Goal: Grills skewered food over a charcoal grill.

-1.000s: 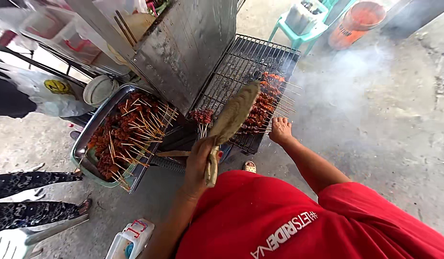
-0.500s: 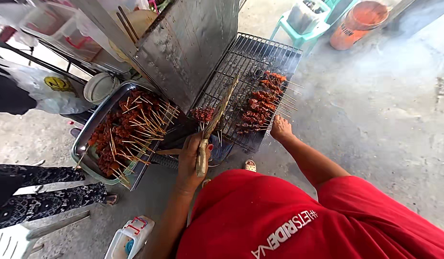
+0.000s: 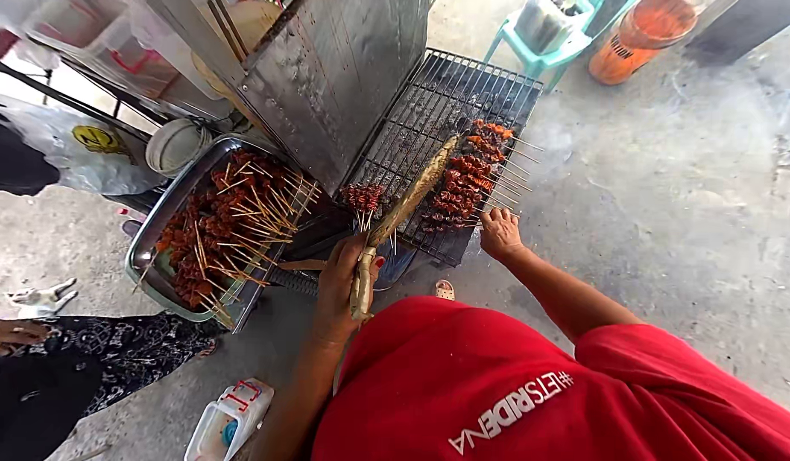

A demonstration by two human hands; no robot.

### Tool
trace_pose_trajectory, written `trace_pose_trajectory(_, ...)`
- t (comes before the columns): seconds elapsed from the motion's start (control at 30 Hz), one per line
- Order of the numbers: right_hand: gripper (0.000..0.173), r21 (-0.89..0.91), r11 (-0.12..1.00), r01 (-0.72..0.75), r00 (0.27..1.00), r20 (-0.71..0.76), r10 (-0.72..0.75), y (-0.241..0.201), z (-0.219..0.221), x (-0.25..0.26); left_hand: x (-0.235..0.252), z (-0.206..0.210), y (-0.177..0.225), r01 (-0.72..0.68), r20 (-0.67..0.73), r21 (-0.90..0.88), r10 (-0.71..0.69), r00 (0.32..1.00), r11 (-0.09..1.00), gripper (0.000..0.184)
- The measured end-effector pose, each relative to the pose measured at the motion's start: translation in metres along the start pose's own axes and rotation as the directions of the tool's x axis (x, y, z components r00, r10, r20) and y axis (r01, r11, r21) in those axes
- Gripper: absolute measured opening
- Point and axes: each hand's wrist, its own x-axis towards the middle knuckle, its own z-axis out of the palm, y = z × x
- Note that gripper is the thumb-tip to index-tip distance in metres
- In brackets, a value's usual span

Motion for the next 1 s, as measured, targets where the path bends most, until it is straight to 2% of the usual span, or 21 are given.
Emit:
trace_pose_trajectory(0.07, 0.031, 0.005, 1.0, 0.018, 1.0, 0.016, -0.018, 0.001, 0.001, 0.001, 0.001, 0.004, 0.001, -0.035, -0.034, 0.085, 0.038, 0.999, 0.996, 0.036)
trace_pose_trajectory(0.1, 0.029, 0.009, 0.999, 0.035, 0.999, 0.01, -0.035, 0.001, 0.001, 0.002, -0.001, 0.008, 0.002, -0.054, -0.008, 0.079, 0.054, 0.998, 0.995, 0.036)
trace_pose_trajectory(0.2, 0.024, 0.018, 0.996, 0.091, 0.996, -0.027, -0.09, 0.001, 0.003, 0.004, -0.003, 0.015, 0.007, -0.039, 0.119, -0.069, 0.047, 0.992, 0.997, 0.033)
trace_pose_trajectory(0.27, 0.024, 0.032, 0.996, 0.088, 0.996, -0.028, -0.087, 0.002, 0.004, 0.005, 0.001, 0.011, 0.004, -0.017, 0.07, -0.085, 0.023, 0.997, 0.996, 0.032)
trace_pose_trajectory(0.33, 0.024, 0.035, 0.997, 0.062, 0.998, -0.028, -0.061, 0.003, 0.005, 0.007, 0.005, 0.008, -0.001, 0.002, -0.008, -0.025, -0.002, 1.0, 1.0, 0.034)
trace_pose_trajectory(0.37, 0.024, 0.037, 0.998, 0.052, 0.998, -0.029, -0.051, 0.004, 0.005, 0.008, 0.004, 0.009, -0.001, 0.01, -0.002, -0.027, -0.01, 1.0, 1.0, 0.036)
trace_pose_trajectory(0.47, 0.024, 0.046, 0.998, 0.052, 0.998, -0.037, -0.051, 0.004, 0.0, 0.005, 0.0, 0.014, 0.008, 0.02, 0.171, -0.202, 0.015, 0.985, 0.979, 0.033)
trace_pose_trajectory(0.5, 0.027, 0.056, 0.997, 0.059, 0.997, -0.044, -0.056, 0.003, -0.002, 0.003, 0.001, 0.013, 0.01, 0.013, 0.18, -0.213, 0.026, 0.983, 0.977, 0.031)
trace_pose_trajectory(0.53, 0.03, 0.063, 0.996, 0.062, 0.997, -0.044, -0.059, 0.003, -0.003, 0.002, 0.003, 0.011, 0.008, 0.001, 0.144, -0.161, 0.022, 0.989, 0.987, 0.03)
trace_pose_trajectory(0.63, 0.022, 0.035, 0.993, 0.115, 0.992, -0.057, -0.113, 0.008, 0.006, 0.002, 0.005, 0.011, -0.002, -0.036, 0.013, 0.066, 0.035, 0.999, 0.997, 0.033)
trace_pose_trajectory(0.77, 0.026, 0.12, 0.983, 0.142, 0.99, -0.016, -0.142, 0.011, 0.002, 0.0, 0.001, 0.016, 0.004, -0.001, 0.114, -0.055, 0.007, 0.993, 0.998, 0.033)
trace_pose_trajectory(0.9, 0.017, 0.212, 0.957, 0.197, 0.967, -0.204, -0.153, 0.017, -0.005, -0.002, 0.007, 0.004, 0.0, 0.021, -0.005, -0.051, -0.022, 1.0, 0.998, 0.035)
trace_pose_trajectory(1.0, 0.015, 0.232, 0.961, 0.149, 0.956, -0.283, -0.079, 0.021, -0.012, 0.005, 0.008, 0.003, 0.002, 0.041, -0.052, -0.033, -0.043, 0.998, 0.999, 0.036)
